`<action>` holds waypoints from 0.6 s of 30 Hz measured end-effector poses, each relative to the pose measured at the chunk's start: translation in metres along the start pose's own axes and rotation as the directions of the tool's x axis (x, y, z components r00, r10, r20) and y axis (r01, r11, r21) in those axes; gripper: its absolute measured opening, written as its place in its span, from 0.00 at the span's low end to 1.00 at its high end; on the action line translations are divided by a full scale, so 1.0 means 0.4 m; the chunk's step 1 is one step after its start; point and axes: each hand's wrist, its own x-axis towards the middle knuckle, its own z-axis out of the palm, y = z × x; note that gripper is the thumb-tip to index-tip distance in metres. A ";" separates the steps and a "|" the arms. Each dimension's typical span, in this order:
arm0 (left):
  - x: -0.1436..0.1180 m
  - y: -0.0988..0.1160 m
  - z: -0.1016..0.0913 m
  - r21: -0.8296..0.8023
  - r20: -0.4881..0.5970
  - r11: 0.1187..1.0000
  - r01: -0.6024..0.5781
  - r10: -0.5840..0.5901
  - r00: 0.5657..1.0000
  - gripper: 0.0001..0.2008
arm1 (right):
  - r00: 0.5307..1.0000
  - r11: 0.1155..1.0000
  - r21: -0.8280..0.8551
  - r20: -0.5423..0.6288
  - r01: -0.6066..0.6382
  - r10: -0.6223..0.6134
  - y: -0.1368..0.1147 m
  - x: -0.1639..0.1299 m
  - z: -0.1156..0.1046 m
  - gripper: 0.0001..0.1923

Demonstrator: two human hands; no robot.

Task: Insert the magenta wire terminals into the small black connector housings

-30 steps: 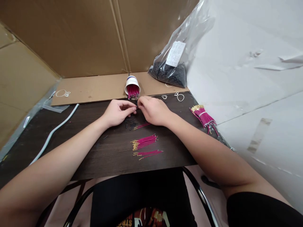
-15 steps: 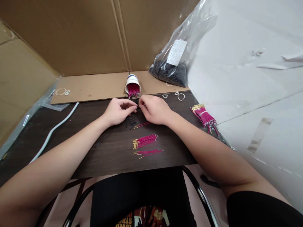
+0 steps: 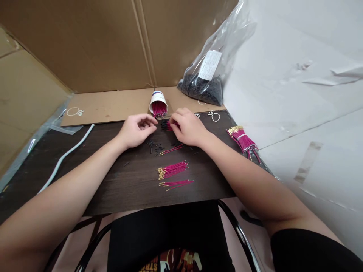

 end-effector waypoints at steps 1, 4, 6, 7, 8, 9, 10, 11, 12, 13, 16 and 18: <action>0.001 -0.002 -0.004 0.041 -0.001 0.999 -0.001 0.001 1.000 0.10 | 1.000 1.000 0.001 0.004 0.002 -0.002 0.005 0.000 0.002 0.03; 0.001 -0.004 -0.011 0.094 0.037 0.996 -0.005 0.002 0.999 0.06 | 1.000 1.000 0.006 0.008 -0.004 0.004 0.016 -0.001 0.010 0.04; -0.001 -0.002 -0.015 0.097 0.105 0.995 -0.008 -0.003 0.994 0.05 | 1.000 1.000 0.007 0.005 -0.016 0.016 0.020 -0.001 0.016 0.03; -0.002 0.000 -0.016 0.106 0.146 0.994 -0.007 -0.009 0.989 0.06 | 1.000 1.000 0.007 0.002 -0.022 0.022 0.022 -0.002 0.018 0.03; -0.003 0.002 -0.018 0.121 0.186 0.993 -0.008 -0.015 0.982 0.06 | 1.000 1.000 0.006 -0.001 -0.026 0.026 0.023 -0.002 0.021 0.03; -0.005 0.005 -0.021 0.138 0.223 0.990 -0.013 -0.018 0.975 0.08 | 1.000 1.000 0.005 -0.001 -0.029 0.029 0.025 -0.002 0.023 0.03; -0.006 0.008 -0.023 0.154 0.256 0.988 -0.024 -0.016 0.967 0.10 | 0.999 0.999 0.003 0.003 -0.032 0.032 0.026 -0.003 0.025 0.02; -0.007 0.011 -0.025 0.166 0.282 0.985 -0.039 -0.009 0.959 0.12 | 0.999 0.999 0.000 0.009 -0.036 0.036 0.027 -0.003 0.027 0.02; -0.008 0.013 -0.027 0.176 0.302 0.983 -0.058 0.002 0.953 0.14 | 0.999 0.999 -0.003 0.016 -0.038 0.038 0.028 -0.003 0.028 0.02; -0.008 0.015 -0.028 0.185 0.318 0.980 -0.076 0.014 0.948 0.16 | 0.999 0.999 -0.006 0.023 -0.039 0.039 0.029 -0.004 0.029 0.02; -0.010 0.016 -0.031 0.209 0.344 0.972 -0.111 0.033 0.938 0.17 | 0.998 0.999 -0.007 0.040 -0.039 0.040 0.021 -0.002 0.019 0.02; -0.010 0.015 -0.032 0.209 0.358 0.969 -0.132 0.050 0.932 0.16 | 0.998 0.999 0.013 0.063 -0.029 0.028 0.005 0.002 0.001 0.02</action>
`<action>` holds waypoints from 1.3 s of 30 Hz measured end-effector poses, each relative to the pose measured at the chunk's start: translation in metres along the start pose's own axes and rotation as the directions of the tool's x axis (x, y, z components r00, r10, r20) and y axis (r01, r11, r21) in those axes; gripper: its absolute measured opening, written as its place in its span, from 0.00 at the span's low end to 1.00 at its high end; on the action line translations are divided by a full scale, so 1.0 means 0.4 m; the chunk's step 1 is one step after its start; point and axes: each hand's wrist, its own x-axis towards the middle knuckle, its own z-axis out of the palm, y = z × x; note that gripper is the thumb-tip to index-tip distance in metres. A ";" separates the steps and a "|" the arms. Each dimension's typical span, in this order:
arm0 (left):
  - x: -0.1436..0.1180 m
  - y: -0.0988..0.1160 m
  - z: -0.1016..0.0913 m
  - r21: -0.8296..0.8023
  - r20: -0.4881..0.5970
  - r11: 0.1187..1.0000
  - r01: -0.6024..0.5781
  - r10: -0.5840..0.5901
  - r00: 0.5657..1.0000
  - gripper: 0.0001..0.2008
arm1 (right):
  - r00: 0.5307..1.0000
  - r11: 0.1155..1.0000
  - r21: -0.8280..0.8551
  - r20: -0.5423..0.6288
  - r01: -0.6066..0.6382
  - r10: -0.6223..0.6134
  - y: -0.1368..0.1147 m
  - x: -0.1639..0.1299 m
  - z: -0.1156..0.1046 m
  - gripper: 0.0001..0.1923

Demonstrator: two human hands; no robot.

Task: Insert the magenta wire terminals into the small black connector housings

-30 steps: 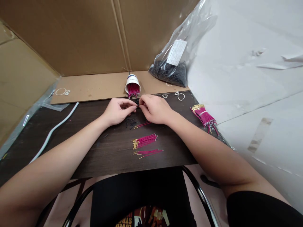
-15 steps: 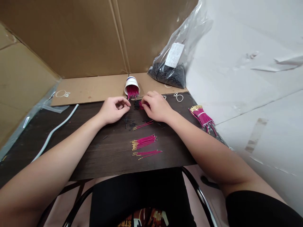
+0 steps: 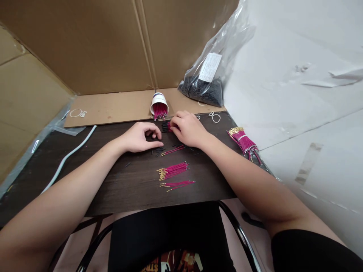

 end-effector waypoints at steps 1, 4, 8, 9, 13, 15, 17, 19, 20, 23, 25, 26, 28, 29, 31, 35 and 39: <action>0.000 -0.001 0.000 0.001 0.002 1.000 -0.013 0.013 1.000 0.14 | 1.000 1.000 0.022 0.021 0.017 -0.017 -0.011 0.001 -0.013 0.03; 0.001 -0.002 -0.001 -0.001 -0.003 0.999 -0.045 0.045 0.999 0.09 | 0.975 0.973 0.206 0.170 0.107 -0.143 -0.048 0.005 -0.054 0.03; 0.003 -0.001 -0.004 -0.007 0.007 0.999 -0.037 0.037 0.999 0.08 | 0.899 0.933 0.351 0.378 0.083 -0.223 -0.081 0.006 -0.083 0.05; 0.003 0.000 -0.004 0.006 0.015 1.000 -0.016 0.016 1.000 0.08 | 0.881 0.934 0.351 0.418 0.068 -0.221 -0.085 0.006 -0.084 0.06; 0.001 0.009 -0.001 0.108 0.037 0.992 0.068 -0.072 0.997 0.08 | 0.834 0.961 0.277 0.527 0.012 -0.162 -0.104 0.007 -0.082 0.06; 0.000 0.016 0.001 0.169 0.053 0.984 0.059 -0.069 0.996 0.07 | 0.819 0.977 0.211 0.562 -0.004 -0.118 -0.118 0.007 -0.083 0.08; -0.001 0.022 0.004 0.227 0.069 0.973 0.033 -0.050 0.996 0.07 | 0.810 0.989 0.148 0.581 -0.002 -0.085 -0.131 0.007 -0.083 0.08; -0.002 0.026 0.007 0.267 0.077 0.964 0.012 -0.034 0.996 0.07 | 0.810 0.993 0.117 0.581 0.021 -0.086 -0.138 0.004 -0.081 0.09; -0.002 0.028 0.008 0.272 0.078 0.962 0.010 -0.032 0.996 0.07 | 0.815 0.993 0.114 0.572 0.036 -0.095 -0.138 0.003 -0.078 0.09; 0.001 0.030 0.010 0.211 0.043 0.977 0.037 -0.047 0.998 0.07 | 0.841 0.989 0.127 0.524 0.077 -0.133 -0.132 -0.003 -0.065 0.09; 0.004 0.030 0.011 0.113 -0.012 0.991 0.069 -0.068 0.998 0.07 | 0.856 0.986 0.129 0.493 0.105 -0.155 -0.126 -0.007 -0.057 0.09; 0.006 0.030 0.011 0.062 -0.036 0.995 0.082 -0.080 0.996 0.07 | 0.861 0.985 0.126 0.482 0.117 -0.164 -0.124 -0.008 -0.053 0.09; 0.009 0.026 0.014 -0.027 -0.056 0.994 0.106 -0.108 0.993 0.07 | 0.868 0.984 0.114 0.467 0.134 -0.172 -0.123 -0.011 -0.047 0.09; 0.011 0.023 0.015 -0.069 -0.058 0.991 0.118 -0.122 0.991 0.07 | 0.870 0.985 0.109 0.462 0.137 -0.172 -0.123 -0.013 -0.045 0.09; 0.015 0.013 0.019 -0.155 -0.054 0.978 0.136 -0.146 0.988 0.06 | 0.874 0.985 0.106 0.455 0.140 -0.173 -0.125 -0.015 -0.040 0.08; 0.022 -0.008 0.023 -0.338 -0.066 0.931 0.139 -0.171 0.983 0.05 | 0.901 0.988 0.099 0.406 0.120 -0.150 -0.120 -0.013 -0.037 0.06; 0.025 -0.014 0.015 -0.465 -0.053 0.872 0.155 -0.202 0.978 0.10 | 0.961 0.980 0.197 0.264 0.027 -0.079 -0.092 -0.003 -0.040 0.04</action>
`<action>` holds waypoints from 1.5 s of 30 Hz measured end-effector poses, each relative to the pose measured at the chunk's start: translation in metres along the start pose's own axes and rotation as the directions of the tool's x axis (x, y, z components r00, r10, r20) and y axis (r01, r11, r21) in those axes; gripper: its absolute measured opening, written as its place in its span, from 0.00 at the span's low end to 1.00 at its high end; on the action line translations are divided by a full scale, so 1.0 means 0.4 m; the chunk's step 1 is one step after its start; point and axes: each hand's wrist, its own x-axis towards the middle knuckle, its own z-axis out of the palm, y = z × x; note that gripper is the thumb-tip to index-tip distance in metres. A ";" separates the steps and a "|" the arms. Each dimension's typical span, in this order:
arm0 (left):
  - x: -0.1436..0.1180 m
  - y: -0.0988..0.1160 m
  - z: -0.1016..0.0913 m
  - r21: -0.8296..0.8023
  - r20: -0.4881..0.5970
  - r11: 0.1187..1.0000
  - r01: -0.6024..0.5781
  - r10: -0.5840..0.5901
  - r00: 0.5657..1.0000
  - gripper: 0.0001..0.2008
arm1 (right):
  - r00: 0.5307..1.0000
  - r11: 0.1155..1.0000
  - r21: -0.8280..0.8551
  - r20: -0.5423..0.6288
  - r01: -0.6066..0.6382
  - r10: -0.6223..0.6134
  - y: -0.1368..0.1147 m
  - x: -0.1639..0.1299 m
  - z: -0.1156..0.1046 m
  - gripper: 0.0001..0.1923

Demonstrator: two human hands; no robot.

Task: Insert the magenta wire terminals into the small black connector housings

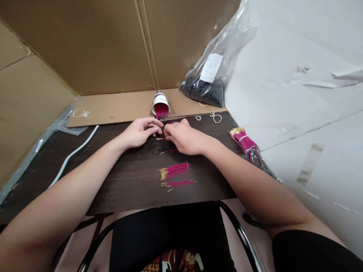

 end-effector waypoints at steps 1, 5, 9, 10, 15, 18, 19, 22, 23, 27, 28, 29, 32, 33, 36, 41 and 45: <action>0.000 0.002 -0.002 -0.017 -0.002 1.000 0.008 -0.008 1.000 0.11 | 0.999 0.998 0.060 -0.052 -0.002 0.005 0.010 0.002 -0.002 0.03; 0.000 0.010 -0.007 -0.070 -0.044 0.996 0.047 -0.050 0.998 0.12 | 0.962 0.971 0.236 -0.258 -0.030 0.092 0.042 0.008 -0.001 0.08; 0.001 0.012 -0.007 -0.142 -0.070 0.986 0.091 -0.102 0.992 0.14 | 0.933 0.989 0.151 -0.356 -0.003 0.057 0.052 0.012 0.010 0.08; 0.001 0.011 -0.006 -0.163 -0.065 0.981 0.101 -0.112 0.992 0.14 | 0.932 0.993 0.121 -0.360 0.007 0.038 0.052 0.013 0.013 0.08; 0.002 0.004 -0.010 -0.269 -0.010 0.952 0.143 -0.152 0.988 0.14 | 0.944 0.999 0.044 -0.328 -0.029 0.042 0.058 0.014 0.028 0.10; 0.000 0.008 -0.008 -0.326 0.010 0.929 0.175 -0.182 0.983 0.16 | 0.950 0.999 0.034 -0.309 -0.033 0.042 0.063 0.014 0.034 0.11; -0.001 0.012 -0.006 -0.347 0.010 0.919 0.185 -0.193 0.981 0.16 | 0.952 0.999 0.035 -0.303 -0.040 0.048 0.065 0.013 0.035 0.11; -0.005 0.027 0.002 -0.406 0.004 0.888 0.218 -0.237 0.972 0.16 | 0.952 0.997 0.054 -0.299 -0.047 0.061 0.064 0.012 0.038 0.09; -0.006 0.031 0.004 -0.417 -0.001 0.880 0.227 -0.250 0.968 0.16 | 0.952 0.997 0.061 -0.300 -0.046 0.063 0.062 0.011 0.038 0.08; -0.006 0.032 0.007 -0.417 -0.009 0.878 0.234 -0.261 0.965 0.13 | 0.954 0.996 0.070 -0.293 -0.051 0.070 0.058 0.012 0.037 0.07; -0.005 0.029 0.007 -0.412 -0.005 0.882 0.228 -0.252 0.968 0.12 | 0.953 0.996 0.067 -0.293 -0.053 0.071 0.057 0.012 0.036 0.07; -0.004 0.026 0.006 -0.408 0.000 0.886 0.220 -0.241 0.970 0.12 | 0.953 0.996 0.064 -0.296 -0.054 0.071 0.057 0.012 0.035 0.07; -0.003 0.017 0.004 -0.399 0.010 0.894 0.203 -0.218 0.976 0.12 | 0.950 0.997 0.060 -0.305 -0.053 0.069 0.057 0.012 0.032 0.07; -0.003 0.016 0.004 -0.395 0.011 0.896 0.202 -0.215 0.976 0.12 | 0.950 0.997 0.060 -0.306 -0.052 0.068 0.058 0.012 0.031 0.07; -0.004 0.020 0.006 -0.383 0.008 0.900 0.209 -0.223 0.975 0.11 | 0.949 0.997 0.059 -0.309 -0.039 0.056 0.060 0.011 0.031 0.08; -0.004 0.032 0.009 -0.368 0.006 0.904 0.219 -0.234 0.972 0.12 | 0.948 0.998 0.060 -0.318 -0.006 0.024 0.061 0.010 0.033 0.08; -0.006 0.032 0.007 -0.357 0.017 0.910 0.212 -0.220 0.975 0.13 | 0.946 0.998 0.056 -0.325 0.009 0.009 0.060 0.009 0.035 0.09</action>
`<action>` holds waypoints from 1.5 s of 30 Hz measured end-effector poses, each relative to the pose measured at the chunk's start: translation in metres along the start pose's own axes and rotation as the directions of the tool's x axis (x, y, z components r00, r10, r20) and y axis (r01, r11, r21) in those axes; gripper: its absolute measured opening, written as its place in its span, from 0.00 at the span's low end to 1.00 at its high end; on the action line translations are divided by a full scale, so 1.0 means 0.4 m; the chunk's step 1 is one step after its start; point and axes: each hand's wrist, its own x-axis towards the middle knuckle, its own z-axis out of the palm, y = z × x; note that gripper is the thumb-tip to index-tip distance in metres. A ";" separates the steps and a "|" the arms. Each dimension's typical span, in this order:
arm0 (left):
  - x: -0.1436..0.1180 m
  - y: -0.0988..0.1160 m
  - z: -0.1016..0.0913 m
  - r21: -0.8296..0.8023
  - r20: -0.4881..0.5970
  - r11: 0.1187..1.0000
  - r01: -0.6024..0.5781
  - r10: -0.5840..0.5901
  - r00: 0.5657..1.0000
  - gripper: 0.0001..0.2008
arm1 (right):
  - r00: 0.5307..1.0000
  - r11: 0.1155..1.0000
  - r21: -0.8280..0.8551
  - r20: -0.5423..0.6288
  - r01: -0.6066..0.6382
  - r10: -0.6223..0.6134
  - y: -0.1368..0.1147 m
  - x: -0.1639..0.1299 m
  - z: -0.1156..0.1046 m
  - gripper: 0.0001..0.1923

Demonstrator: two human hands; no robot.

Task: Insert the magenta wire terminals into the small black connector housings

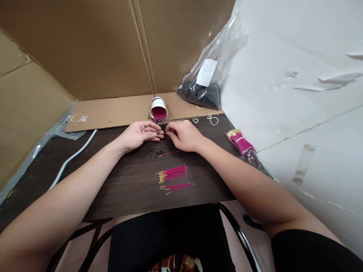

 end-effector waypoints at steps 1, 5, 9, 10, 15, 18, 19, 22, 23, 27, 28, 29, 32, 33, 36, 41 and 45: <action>0.000 -0.001 -0.001 0.002 0.009 1.000 -0.008 0.008 1.000 0.13 | 1.000 1.000 0.001 -0.010 0.013 -0.013 0.001 0.000 0.000 0.08; 0.001 -0.010 -0.008 0.006 0.045 0.999 -0.037 0.037 0.998 0.13 | 1.000 1.000 -0.001 -0.017 0.025 -0.025 0.004 0.000 0.002 0.08; 0.004 -0.015 -0.005 0.011 0.043 0.999 -0.052 0.051 0.998 0.13 | 1.000 1.000 -0.005 0.007 0.013 -0.013 0.001 0.002 0.004 0.07; 0.004 -0.015 -0.003 0.016 0.037 0.998 -0.055 0.054 0.998 0.13 | 1.000 1.000 -0.004 0.016 0.008 -0.008 0.000 0.002 0.004 0.08; 0.000 -0.011 0.013 0.039 0.014 0.998 -0.046 0.045 0.999 0.12 | 0.999 1.000 0.002 0.031 -0.018 0.018 -0.007 0.000 0.007 0.08; -0.003 -0.009 0.018 0.040 0.008 0.998 -0.043 0.043 0.999 0.11 | 0.999 1.000 0.007 0.027 -0.022 0.022 -0.008 0.000 0.007 0.09; -0.003 -0.008 0.018 0.038 0.007 0.998 -0.042 0.042 0.999 0.11 | 0.999 1.000 0.007 0.029 -0.023 0.023 -0.008 0.000 0.007 0.09; -0.003 -0.006 0.019 0.037 -0.001 0.999 -0.036 0.036 0.999 0.11 | 0.999 1.000 0.004 0.026 -0.022 0.022 -0.008 0.001 0.007 0.09; -0.003 -0.005 0.019 0.039 -0.004 0.999 -0.034 0.034 0.999 0.11 | 1.000 1.000 0.005 0.024 -0.019 0.019 -0.008 0.001 0.007 0.09; -0.003 -0.005 0.021 0.049 -0.005 0.998 -0.028 0.029 1.000 0.11 | 0.999 1.000 0.003 0.035 -0.028 0.028 -0.007 0.001 0.009 0.09; -0.003 -0.004 0.022 0.051 -0.002 0.998 -0.027 0.027 1.000 0.11 | 0.999 0.999 -0.002 0.041 -0.035 0.035 -0.008 0.001 0.009 0.09; -0.003 -0.005 0.022 0.052 0.001 0.998 -0.025 0.025 1.000 0.11 | 0.998 0.999 -0.007 0.045 -0.040 0.040 -0.008 0.000 0.009 0.09; -0.004 -0.005 0.023 0.050 0.004 0.998 -0.023 0.023 1.000 0.11 | 0.998 0.999 -0.010 0.047 -0.040 0.040 -0.008 0.000 0.009 0.08; -0.004 -0.006 0.022 0.048 0.006 0.999 -0.022 0.022 1.000 0.11 | 0.998 0.999 -0.008 0.045 -0.037 0.038 -0.008 0.000 0.009 0.08; -0.003 -0.010 0.020 0.038 0.026 0.999 -0.025 0.024 0.999 0.12 | 0.999 1.000 0.000 0.037 -0.017 0.017 -0.007 0.000 0.010 0.08; 0.000 -0.017 0.018 0.020 0.049 0.999 -0.036 0.035 0.998 0.13 | 0.999 1.000 0.008 0.035 -0.011 0.011 -0.006 -0.001 0.014 0.07; -0.005 -0.011 0.018 0.014 0.057 1.000 -0.023 0.022 0.998 0.15 | 0.999 1.000 0.019 0.039 -0.002 0.001 -0.006 -0.002 0.013 0.07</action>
